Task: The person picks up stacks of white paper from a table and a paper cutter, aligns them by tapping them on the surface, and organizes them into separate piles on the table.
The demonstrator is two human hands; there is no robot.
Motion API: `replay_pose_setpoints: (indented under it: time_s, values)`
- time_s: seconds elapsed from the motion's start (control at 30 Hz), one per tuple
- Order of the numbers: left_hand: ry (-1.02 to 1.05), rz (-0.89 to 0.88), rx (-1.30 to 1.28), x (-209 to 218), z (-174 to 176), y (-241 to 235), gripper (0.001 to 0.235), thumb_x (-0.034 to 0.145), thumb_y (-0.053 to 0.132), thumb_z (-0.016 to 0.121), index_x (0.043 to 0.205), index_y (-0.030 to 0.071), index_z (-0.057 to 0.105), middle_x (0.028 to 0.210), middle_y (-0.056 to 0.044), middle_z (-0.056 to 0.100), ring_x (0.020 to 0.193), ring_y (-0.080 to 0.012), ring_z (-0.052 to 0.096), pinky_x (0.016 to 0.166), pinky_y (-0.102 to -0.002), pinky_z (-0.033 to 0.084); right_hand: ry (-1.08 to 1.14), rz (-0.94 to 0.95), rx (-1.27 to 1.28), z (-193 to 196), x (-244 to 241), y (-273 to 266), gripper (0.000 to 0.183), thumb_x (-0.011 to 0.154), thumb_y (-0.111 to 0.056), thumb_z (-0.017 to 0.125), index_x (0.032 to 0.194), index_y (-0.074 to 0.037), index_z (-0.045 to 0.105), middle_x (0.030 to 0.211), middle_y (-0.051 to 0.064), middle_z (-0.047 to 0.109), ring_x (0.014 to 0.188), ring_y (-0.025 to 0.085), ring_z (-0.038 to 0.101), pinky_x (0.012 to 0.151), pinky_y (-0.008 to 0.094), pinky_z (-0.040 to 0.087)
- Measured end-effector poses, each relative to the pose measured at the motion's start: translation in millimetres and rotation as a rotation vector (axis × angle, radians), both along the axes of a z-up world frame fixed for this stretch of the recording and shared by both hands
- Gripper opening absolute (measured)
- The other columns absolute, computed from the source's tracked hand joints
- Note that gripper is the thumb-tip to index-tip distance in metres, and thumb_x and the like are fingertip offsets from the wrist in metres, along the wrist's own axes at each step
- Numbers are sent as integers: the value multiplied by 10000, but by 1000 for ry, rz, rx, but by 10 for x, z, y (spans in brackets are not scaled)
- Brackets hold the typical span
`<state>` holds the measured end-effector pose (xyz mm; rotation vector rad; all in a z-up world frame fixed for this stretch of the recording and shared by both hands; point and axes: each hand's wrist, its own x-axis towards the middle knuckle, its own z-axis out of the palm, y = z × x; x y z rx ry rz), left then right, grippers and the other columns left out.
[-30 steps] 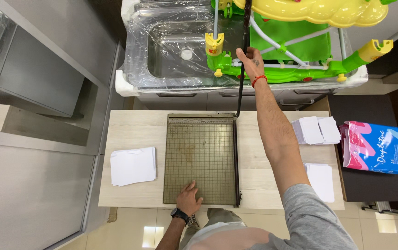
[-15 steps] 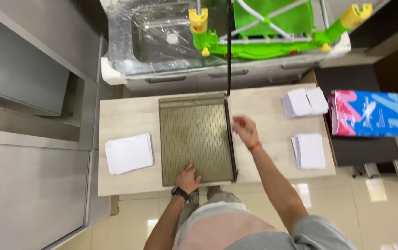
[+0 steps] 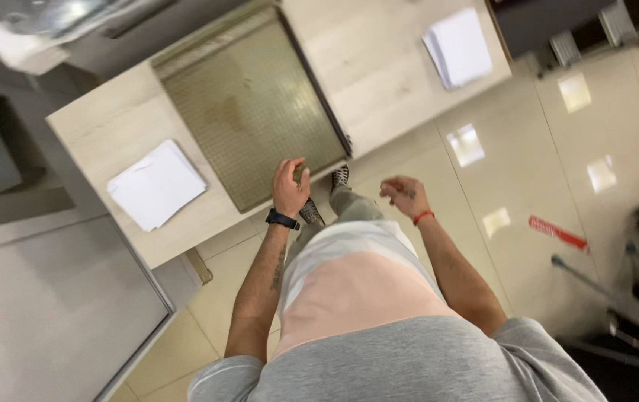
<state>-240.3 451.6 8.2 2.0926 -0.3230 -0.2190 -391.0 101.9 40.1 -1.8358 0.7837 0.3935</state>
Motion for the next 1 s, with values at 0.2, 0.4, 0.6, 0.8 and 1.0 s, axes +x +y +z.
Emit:
replay_pose_setpoints:
  time_s: [0.2,0.4,0.6,0.8,1.0]
  values:
    - [172,-329,-35,-226,382,-924,373,1250,315,812,1542,84,842,1317,-130,895,1308,-374,886,1061,-540,745,-65,-37,-328,-323,-91,-1026,263,1090,-471,1009,1252,-265,1025,690,2,689,761,238,769,806,410,627]
    - [164,-506,83,-144,272,-1698,325,1257,249,811,1551,118,854,1294,-101,917,1300,-333,889,1058,-489,761,-217,70,-575,-285,473,-2173,195,1097,-376,984,1236,-246,1026,677,96,677,756,369,813,813,505,677]
    - [211,-436,209,132,236,-2484,282,1290,354,797,1460,159,907,1125,-154,923,1158,-427,892,1005,-569,742,-205,283,-479,-515,1004,-2973,144,1090,-371,982,1222,-321,1011,675,107,731,819,371,876,831,501,709]
    - [658,-278,221,-220,1503,-2082,430,1267,375,740,1532,70,887,1297,-399,920,1325,-668,824,1104,-789,672,58,634,-274,-596,709,-3285,270,1130,-437,873,1262,-233,990,913,163,886,1042,405,923,1062,554,715]
    - [627,46,539,-1791,671,-1481,246,1096,364,838,1195,359,1064,1208,11,1022,1319,-315,933,1144,-471,737,369,456,-101,-1386,-160,-3955,356,1094,-508,876,1301,-258,1022,870,117,939,986,364,917,977,537,717]
